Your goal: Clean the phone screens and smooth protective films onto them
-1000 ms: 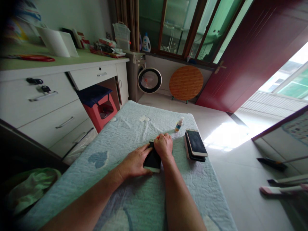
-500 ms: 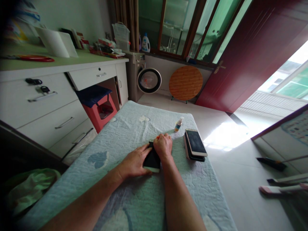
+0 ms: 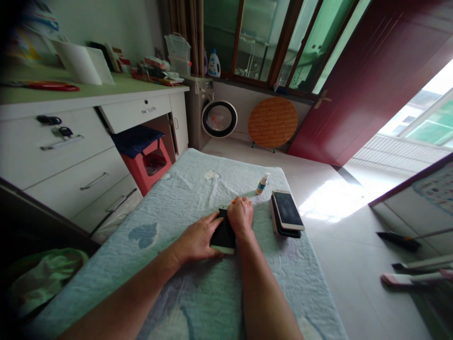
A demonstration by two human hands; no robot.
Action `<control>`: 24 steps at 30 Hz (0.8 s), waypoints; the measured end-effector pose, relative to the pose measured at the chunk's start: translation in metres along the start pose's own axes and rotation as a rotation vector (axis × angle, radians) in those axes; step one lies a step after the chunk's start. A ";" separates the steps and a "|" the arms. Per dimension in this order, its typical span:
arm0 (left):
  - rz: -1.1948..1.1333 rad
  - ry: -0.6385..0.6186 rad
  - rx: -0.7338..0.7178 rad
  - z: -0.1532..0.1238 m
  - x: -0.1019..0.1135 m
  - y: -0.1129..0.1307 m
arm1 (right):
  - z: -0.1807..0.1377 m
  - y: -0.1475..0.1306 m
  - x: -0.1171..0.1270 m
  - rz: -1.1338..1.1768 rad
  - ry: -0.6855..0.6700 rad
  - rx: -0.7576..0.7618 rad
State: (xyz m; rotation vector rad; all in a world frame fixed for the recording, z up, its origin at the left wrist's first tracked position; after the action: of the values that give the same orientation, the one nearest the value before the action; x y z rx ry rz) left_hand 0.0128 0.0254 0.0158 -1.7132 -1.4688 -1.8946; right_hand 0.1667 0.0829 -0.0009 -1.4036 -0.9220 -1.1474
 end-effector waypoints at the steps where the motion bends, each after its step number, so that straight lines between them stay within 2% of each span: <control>1: 0.004 0.000 0.001 0.000 0.000 0.000 | 0.000 0.001 0.000 0.014 0.006 -0.001; 7: 0.015 0.004 0.000 0.001 -0.001 -0.001 | -0.002 0.004 0.000 0.100 0.025 0.043; 19: -0.049 0.004 -0.021 0.001 -0.003 -0.003 | 0.000 -0.013 -0.001 0.103 -0.151 0.237; 24: -0.054 0.007 -0.031 0.001 -0.001 -0.001 | 0.002 -0.017 -0.001 0.062 -0.191 0.249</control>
State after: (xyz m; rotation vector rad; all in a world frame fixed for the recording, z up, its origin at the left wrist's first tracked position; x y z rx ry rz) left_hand 0.0132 0.0256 0.0143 -1.6949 -1.5061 -1.9587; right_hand 0.1507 0.0870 0.0024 -1.3412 -1.1079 -0.8308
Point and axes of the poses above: each hand's wrist, its own z-axis towards the middle knuckle, its own x-axis out of the back of the hand, y = z × x, the point moved 1 cm from there along z, towards the middle knuckle, and after that the axes turned 11 degrees about -y, right-handed, at the moved point
